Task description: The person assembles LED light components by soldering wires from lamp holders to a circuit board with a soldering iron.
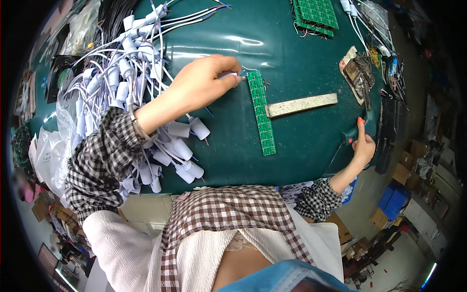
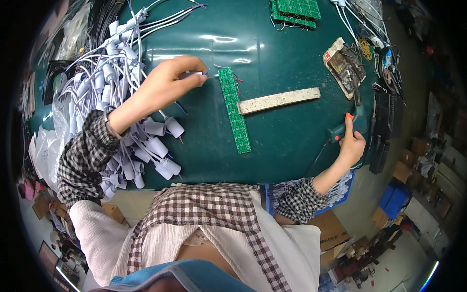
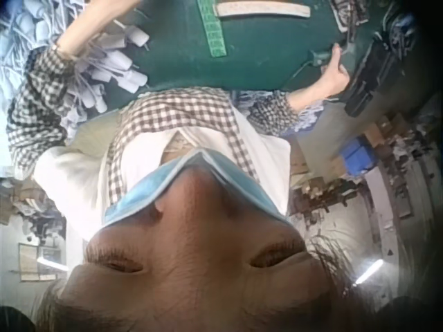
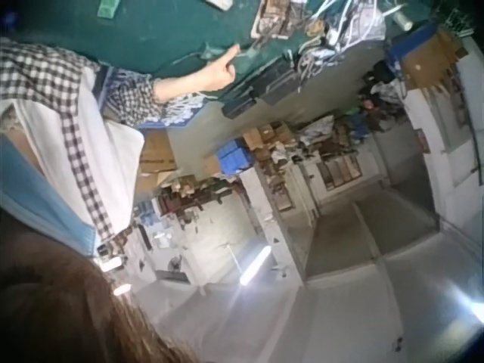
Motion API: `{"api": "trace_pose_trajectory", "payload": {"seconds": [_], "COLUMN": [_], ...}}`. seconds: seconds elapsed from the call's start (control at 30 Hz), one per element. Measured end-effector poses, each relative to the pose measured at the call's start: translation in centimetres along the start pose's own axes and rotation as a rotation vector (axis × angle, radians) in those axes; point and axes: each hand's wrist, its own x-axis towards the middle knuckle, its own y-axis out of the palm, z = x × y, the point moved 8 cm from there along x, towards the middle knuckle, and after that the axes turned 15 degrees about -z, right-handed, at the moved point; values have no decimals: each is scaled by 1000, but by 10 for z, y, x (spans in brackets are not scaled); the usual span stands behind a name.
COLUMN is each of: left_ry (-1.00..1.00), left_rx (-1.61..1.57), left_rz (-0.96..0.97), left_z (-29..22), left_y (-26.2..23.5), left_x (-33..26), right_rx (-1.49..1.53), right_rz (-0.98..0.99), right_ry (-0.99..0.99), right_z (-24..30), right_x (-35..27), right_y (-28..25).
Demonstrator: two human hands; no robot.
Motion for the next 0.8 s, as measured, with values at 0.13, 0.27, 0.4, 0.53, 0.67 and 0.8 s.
{"api": "trace_pose_trajectory", "payload": {"seconds": [0.13,0.27,0.4,0.53,0.67,0.8], "left_ry": [-16,-67,-102,-81,-34,-72], "left_rx": [8,-72,-83,-92,-74,-52], "left_rz": [-69,-2,2,38,55,74], "left_z": [13,28,32,35,34,37], "left_y": [9,22,21,25,35,31], "left_x": [7,13,13,18,23,23], "right_rx": [-111,489,951,1355,1115,1019], "right_rz": [-57,-291,-187,533,494,575], "right_ry": [-55,-62,2,-57,-245,-306], "right_z": [-6,-6,15,58,89,113], "right_x": [-9,-31,-55,-57,-86,-135], "right_y": [11,-3,-33,-61,-66,-44]}}
